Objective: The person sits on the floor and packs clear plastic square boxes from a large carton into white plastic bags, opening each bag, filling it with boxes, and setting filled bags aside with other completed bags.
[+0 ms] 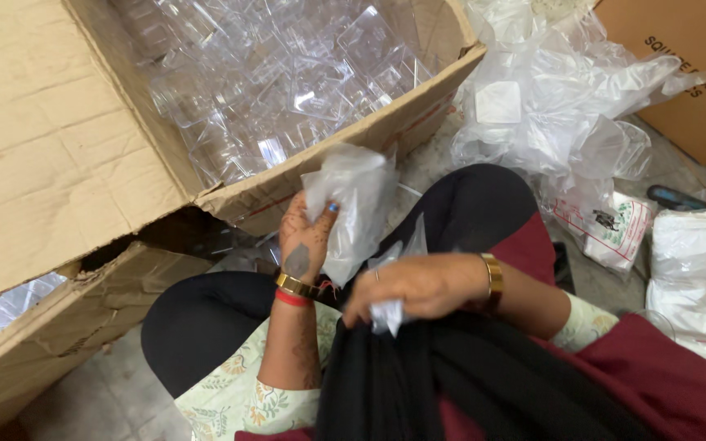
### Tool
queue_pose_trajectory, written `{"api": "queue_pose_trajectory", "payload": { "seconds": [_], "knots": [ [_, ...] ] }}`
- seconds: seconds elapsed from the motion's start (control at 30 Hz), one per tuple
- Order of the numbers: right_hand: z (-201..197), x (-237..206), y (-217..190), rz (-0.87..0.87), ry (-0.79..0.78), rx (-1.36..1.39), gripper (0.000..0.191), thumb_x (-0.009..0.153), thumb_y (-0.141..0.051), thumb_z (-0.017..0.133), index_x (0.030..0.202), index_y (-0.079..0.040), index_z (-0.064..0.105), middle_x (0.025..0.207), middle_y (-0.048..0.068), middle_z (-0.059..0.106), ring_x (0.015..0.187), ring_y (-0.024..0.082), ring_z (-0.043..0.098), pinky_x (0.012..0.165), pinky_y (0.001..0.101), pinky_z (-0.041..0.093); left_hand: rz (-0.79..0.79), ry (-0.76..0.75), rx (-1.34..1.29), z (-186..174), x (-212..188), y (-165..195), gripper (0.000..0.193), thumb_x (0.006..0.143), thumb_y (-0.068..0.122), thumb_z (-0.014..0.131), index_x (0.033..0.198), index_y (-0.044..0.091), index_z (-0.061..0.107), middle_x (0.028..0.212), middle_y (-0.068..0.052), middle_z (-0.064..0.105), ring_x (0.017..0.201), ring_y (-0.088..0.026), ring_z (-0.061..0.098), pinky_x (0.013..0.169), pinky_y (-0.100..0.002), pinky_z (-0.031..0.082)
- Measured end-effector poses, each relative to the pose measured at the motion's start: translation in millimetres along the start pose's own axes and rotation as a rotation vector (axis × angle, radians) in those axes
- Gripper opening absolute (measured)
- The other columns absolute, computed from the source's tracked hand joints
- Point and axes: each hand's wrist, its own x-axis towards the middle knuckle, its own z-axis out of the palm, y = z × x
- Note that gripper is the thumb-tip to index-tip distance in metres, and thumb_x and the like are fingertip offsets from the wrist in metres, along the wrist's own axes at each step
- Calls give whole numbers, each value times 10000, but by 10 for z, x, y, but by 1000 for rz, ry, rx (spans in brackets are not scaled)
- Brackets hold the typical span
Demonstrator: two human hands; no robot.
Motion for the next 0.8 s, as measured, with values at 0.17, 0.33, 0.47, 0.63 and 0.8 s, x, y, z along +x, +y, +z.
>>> {"api": "queue_pose_trajectory", "payload": {
  "seconds": [0.17,0.33,0.47,0.63,0.8],
  "knots": [
    [-172,34,130,89,333,-332,859,656,72,491,1503,-44,401,1433,192,499,1391,402,462,1202,476,362,-109,-331,-429,106,-64,-139,371,919,154,723,1258,29,636,1162,-43,716,1040,-117,653,919,-286,539],
    [-203,11,177,173,445,-366,969,596,123,476,1544,-53,386,1507,170,486,1477,392,430,1261,453,340,-245,-368,-382,220,-107,-166,458,1024,314,636,1352,-5,636,1197,-57,683,1091,-134,591,966,-303,480],
    [-210,13,200,83,489,-448,974,630,115,507,1568,-9,275,1597,203,378,1505,427,336,1254,492,280,-256,-570,-422,178,-121,-54,608,960,300,656,1495,66,483,1349,-43,612,1240,-132,548,1086,-305,422],
    [-255,-7,263,132,593,-377,772,819,85,589,1543,-50,358,1630,160,398,1438,346,508,1196,428,407,1,-603,-13,201,-129,36,790,796,170,837,1475,47,453,1363,-80,600,1285,-157,520,1104,-337,382],
    [-210,-49,231,283,901,-373,580,974,9,592,1535,-66,462,1549,117,473,1395,326,557,1124,395,502,-192,-488,-255,323,-164,-67,656,808,64,808,1414,20,561,1237,-76,686,1125,-172,618,1002,-334,503]
  ]
}}
